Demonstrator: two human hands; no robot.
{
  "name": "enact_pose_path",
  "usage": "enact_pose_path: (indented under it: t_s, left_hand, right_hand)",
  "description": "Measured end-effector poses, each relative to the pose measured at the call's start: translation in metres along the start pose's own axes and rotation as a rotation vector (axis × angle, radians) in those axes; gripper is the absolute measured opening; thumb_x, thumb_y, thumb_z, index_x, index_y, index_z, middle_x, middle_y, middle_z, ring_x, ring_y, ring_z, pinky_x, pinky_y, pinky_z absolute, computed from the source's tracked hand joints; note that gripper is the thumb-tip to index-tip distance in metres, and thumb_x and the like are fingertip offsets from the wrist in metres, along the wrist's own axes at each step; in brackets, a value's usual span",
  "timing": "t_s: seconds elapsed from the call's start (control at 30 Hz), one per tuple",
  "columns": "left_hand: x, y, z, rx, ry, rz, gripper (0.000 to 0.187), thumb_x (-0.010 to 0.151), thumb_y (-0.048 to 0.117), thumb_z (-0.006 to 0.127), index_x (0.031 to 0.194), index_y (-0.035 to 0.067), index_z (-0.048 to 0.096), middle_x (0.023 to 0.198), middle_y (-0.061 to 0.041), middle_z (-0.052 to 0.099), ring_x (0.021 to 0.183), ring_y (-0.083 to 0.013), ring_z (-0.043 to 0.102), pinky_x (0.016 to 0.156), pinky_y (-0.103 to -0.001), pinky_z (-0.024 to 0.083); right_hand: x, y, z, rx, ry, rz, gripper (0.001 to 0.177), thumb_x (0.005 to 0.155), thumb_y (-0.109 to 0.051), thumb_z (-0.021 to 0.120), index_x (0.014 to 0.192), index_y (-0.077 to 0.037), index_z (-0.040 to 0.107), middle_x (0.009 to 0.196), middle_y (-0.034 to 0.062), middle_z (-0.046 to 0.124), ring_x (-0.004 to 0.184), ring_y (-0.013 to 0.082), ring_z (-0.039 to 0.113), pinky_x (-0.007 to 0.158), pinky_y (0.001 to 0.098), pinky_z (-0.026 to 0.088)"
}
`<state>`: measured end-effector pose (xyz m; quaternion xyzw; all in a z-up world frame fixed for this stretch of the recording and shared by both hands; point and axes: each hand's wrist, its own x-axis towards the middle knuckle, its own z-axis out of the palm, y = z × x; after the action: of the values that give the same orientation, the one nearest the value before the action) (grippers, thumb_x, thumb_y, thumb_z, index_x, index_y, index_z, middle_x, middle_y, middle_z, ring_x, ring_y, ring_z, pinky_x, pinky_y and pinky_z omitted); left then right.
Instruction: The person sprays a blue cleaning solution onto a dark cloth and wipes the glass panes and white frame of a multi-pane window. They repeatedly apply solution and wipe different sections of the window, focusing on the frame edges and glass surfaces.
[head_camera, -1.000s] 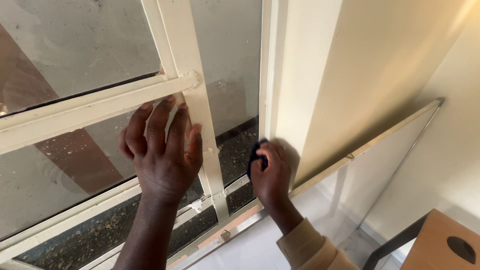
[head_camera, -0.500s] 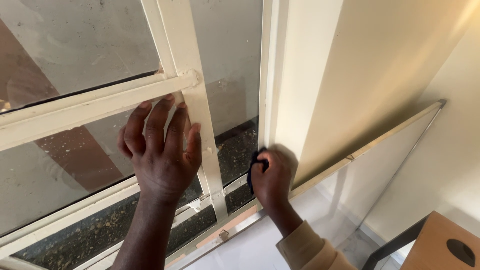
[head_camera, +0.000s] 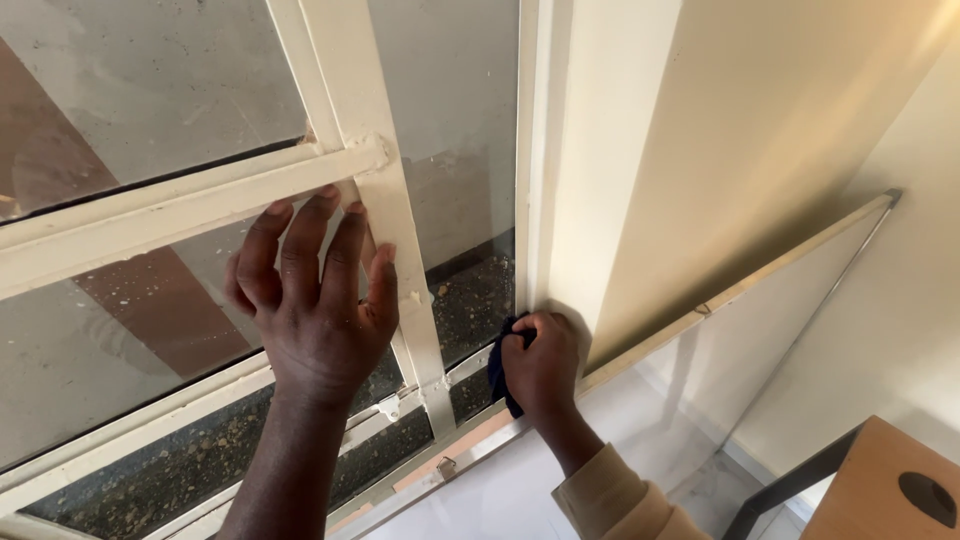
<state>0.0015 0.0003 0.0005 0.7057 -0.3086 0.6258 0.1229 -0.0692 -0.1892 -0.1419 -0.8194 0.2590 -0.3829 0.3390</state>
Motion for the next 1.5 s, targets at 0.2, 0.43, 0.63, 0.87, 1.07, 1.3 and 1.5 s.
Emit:
enact_pose_path:
  t_s: [0.2,0.43,0.63,0.87,1.07,1.3,1.5]
  left_hand:
    - [0.001,0.0,0.0,0.026,0.018,0.009,0.032,0.109,0.036,0.066,0.123,0.009,0.076,0.14,-0.007,0.06,0.136,-0.026,0.04,0.107,-0.045,0.027]
    - [0.001,0.0,-0.001,-0.006,0.015,0.003,0.032,0.107,0.034,0.071,0.125,0.008,0.074,0.142,-0.008,0.059,0.136,-0.0271,0.041,0.108,-0.046,0.028]
    - [0.002,0.001,-0.003,-0.007,0.037,0.013,0.031,0.106,0.033,0.07,0.124,0.008,0.075,0.14,-0.008,0.06,0.135,-0.0273,0.043,0.108,-0.045,0.029]
    - [0.0,-0.001,0.0,-0.017,0.02,0.022,0.033,0.108,0.034,0.07,0.127,0.007,0.073,0.143,-0.008,0.058,0.138,-0.0273,0.039,0.11,-0.046,0.026]
    - [0.0,-0.001,-0.002,-0.025,0.026,0.025,0.033,0.108,0.034,0.07,0.126,0.006,0.073,0.142,-0.009,0.059,0.138,-0.0281,0.039,0.11,-0.046,0.028]
    - [0.0,-0.002,0.001,-0.019,0.039,0.035,0.033,0.108,0.033,0.071,0.126,0.006,0.074,0.142,-0.008,0.059,0.137,-0.0277,0.039,0.11,-0.045,0.027]
    - [0.003,0.002,-0.005,-0.048,0.053,0.034,0.032,0.108,0.031,0.067,0.125,0.005,0.075,0.14,-0.009,0.06,0.136,-0.0275,0.041,0.109,-0.044,0.029]
  right_hand:
    - [0.024,-0.038,-0.019,0.221,0.272,-0.417,0.02,0.073,0.01,0.068,0.086,-0.005,0.065,0.08,0.0071,0.07,0.065,0.0179,0.063,0.067,0.0288,0.054]
    - [0.052,-0.075,-0.045,0.301,0.316,-0.554,0.023,0.075,0.014,0.06,0.095,0.002,0.061,0.1,0.0154,0.069,0.09,0.0273,0.068,0.083,0.0361,0.056]
    - [0.046,-0.061,-0.041,0.234,0.222,-0.491,0.022,0.074,0.01,0.061,0.093,-0.001,0.061,0.093,0.0112,0.068,0.08,0.0237,0.063,0.074,0.0336,0.053]
    - [0.072,-0.083,-0.051,0.204,0.342,-0.651,0.022,0.076,0.013,0.063,0.093,-0.001,0.062,0.088,0.0117,0.068,0.08,0.0251,0.065,0.079,0.0367,0.057]
    - [0.052,-0.059,-0.039,0.177,0.264,-0.563,0.022,0.074,0.012,0.065,0.09,-0.002,0.063,0.084,0.0093,0.068,0.073,0.0214,0.063,0.07,0.0317,0.053]
    - [0.077,-0.1,-0.066,0.242,0.342,-0.709,0.026,0.075,0.013,0.061,0.097,0.0,0.06,0.095,0.0127,0.068,0.085,0.027,0.065,0.082,0.0369,0.054]
    - [0.05,-0.059,-0.045,0.16,0.26,-0.598,0.021,0.073,0.012,0.064,0.087,-0.003,0.061,0.081,0.0067,0.064,0.068,0.0189,0.056,0.067,0.0307,0.048]
